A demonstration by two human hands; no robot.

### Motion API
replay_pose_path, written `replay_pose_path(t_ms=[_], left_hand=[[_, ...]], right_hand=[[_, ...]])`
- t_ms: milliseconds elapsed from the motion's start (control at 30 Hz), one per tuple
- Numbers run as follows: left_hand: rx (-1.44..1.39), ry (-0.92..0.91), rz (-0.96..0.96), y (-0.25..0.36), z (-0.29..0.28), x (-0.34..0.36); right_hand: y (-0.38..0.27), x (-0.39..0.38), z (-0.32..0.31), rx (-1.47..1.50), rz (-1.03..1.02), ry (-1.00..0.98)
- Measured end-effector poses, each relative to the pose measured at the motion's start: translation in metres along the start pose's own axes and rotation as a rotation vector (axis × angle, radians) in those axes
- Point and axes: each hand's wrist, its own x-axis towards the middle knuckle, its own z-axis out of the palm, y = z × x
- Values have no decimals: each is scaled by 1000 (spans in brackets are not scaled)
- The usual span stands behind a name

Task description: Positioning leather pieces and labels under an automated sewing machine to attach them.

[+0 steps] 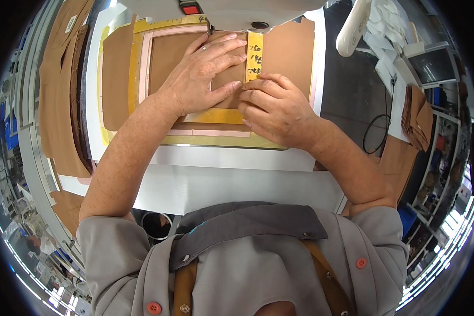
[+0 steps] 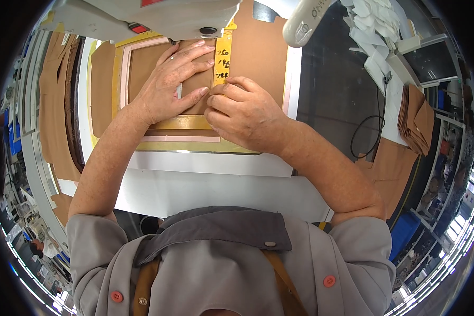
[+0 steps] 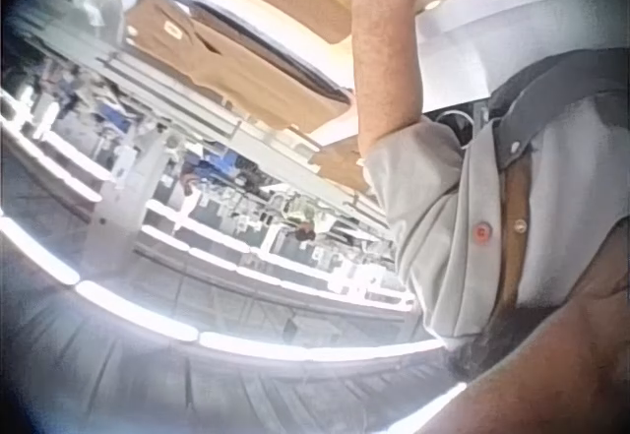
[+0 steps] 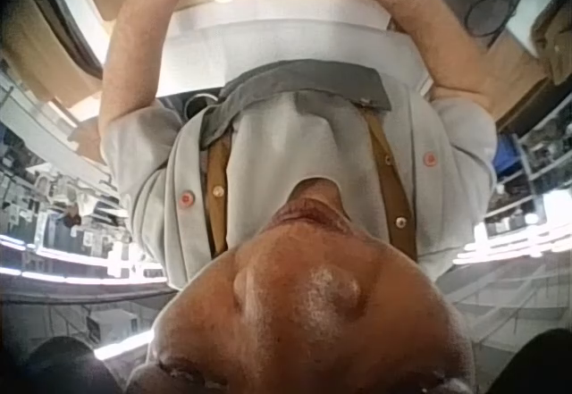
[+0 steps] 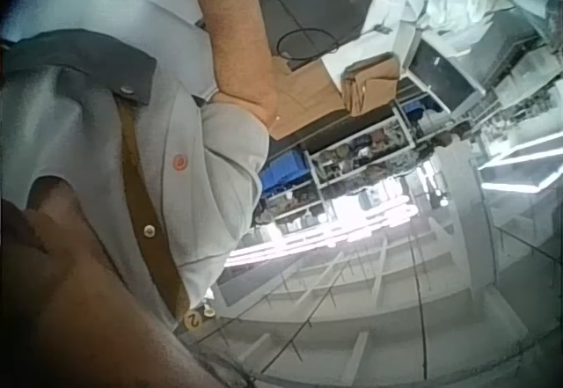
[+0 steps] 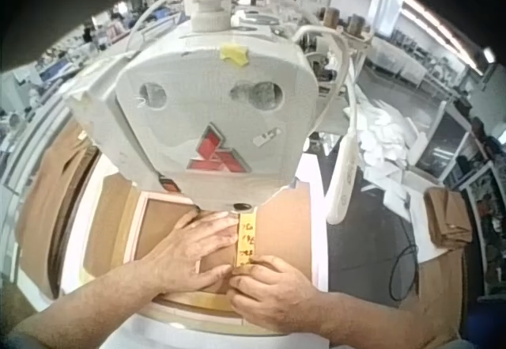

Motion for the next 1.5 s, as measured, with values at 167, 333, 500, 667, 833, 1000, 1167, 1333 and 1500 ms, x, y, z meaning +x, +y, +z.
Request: replay_pose_path(t_ms=[167,333,500,667,833,1000,1167,1333,1500], left_hand=[[35,-17,-8,0,0,-1],[35,2,-22,1,1,-2],[51,46,-32,3,2,-3],[90,32,-28,5,3,-2],[89,15,-48,6,3,-2],[118,11,-41,5,1,-2],[177,26,-23,6,-1,-6],[85,45,-37,4,1,-4],[72,22,-25,1,1,-3]], right_hand=[[-3,3,-2,2,43,6],[-3,4,-5,-2,38,-25],[-3,4,-6,-1,35,-53],[-3,4,-6,-4,43,-65],[-3,3,-6,-2,46,-62],[-3,3,-5,-7,47,-61],[-3,2,-3,-10,46,-35],[-3,1,-1,-3,55,-10],[-3,1,-1,8,59,-8]])
